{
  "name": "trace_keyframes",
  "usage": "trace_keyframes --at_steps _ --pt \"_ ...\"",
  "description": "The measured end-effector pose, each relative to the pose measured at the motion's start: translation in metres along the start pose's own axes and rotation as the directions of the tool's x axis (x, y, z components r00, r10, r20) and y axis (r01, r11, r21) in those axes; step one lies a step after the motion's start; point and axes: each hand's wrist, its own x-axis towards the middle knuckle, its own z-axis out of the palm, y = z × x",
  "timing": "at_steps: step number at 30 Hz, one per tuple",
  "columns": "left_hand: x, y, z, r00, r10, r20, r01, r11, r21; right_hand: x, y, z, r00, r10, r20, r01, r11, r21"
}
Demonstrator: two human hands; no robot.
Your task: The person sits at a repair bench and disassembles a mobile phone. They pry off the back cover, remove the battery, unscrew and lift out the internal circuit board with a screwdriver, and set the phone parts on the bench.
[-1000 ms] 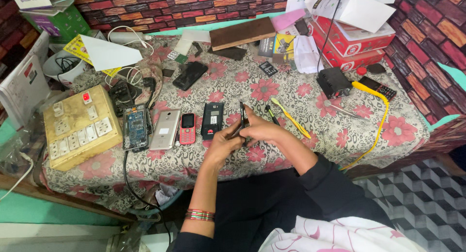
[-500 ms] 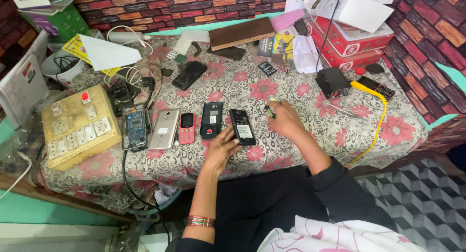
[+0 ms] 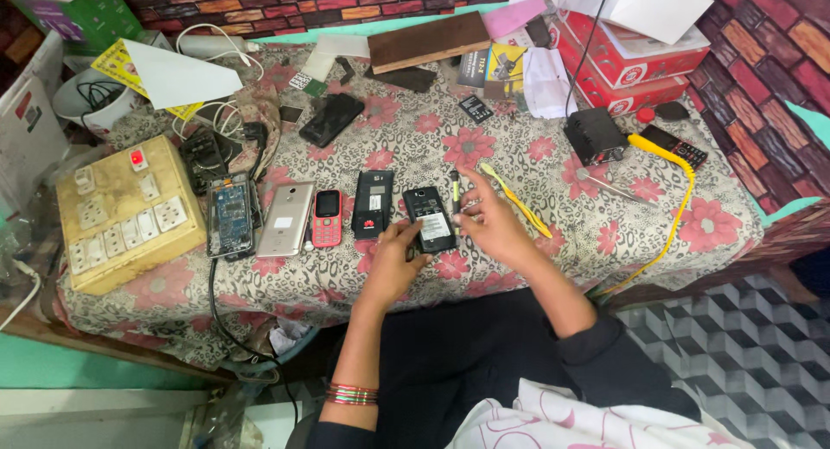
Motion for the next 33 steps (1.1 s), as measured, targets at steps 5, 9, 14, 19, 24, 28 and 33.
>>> trace_keyframes --at_steps 5,9,14,19,24,28,33 --pt "-0.002 0.008 -0.004 1.0 0.014 -0.018 -0.012 0.995 0.1 -0.015 0.013 0.034 0.957 -0.255 -0.139 0.276 0.947 0.166" --pt "-0.004 0.005 -0.003 0.999 0.021 -0.035 -0.017 0.995 0.1 -0.021 0.027 0.047 0.947 -0.261 -0.188 0.294 0.938 0.181" --pt "-0.004 0.001 -0.001 0.999 0.027 -0.036 -0.024 0.997 0.072 -0.022 0.04 0.051 0.94 -0.285 -0.185 0.312 0.94 0.139" --pt "-0.005 -0.003 0.001 0.996 0.06 -0.072 -0.055 0.996 0.073 -0.025 0.049 0.054 0.919 -0.352 -0.176 0.364 0.93 0.042" --pt "-0.006 -0.005 0.003 0.993 0.079 -0.093 -0.073 0.996 0.057 -0.026 0.052 0.058 0.894 -0.406 -0.187 0.408 0.912 -0.032" --pt "-0.007 -0.005 0.005 0.99 0.094 -0.105 -0.085 0.993 0.08 -0.027 0.051 0.058 0.897 -0.409 -0.167 0.409 0.912 -0.035" --pt "-0.01 -0.002 0.003 0.993 0.073 -0.09 -0.069 0.997 0.043 -0.028 0.051 0.058 0.881 -0.445 -0.161 0.443 0.895 -0.047"
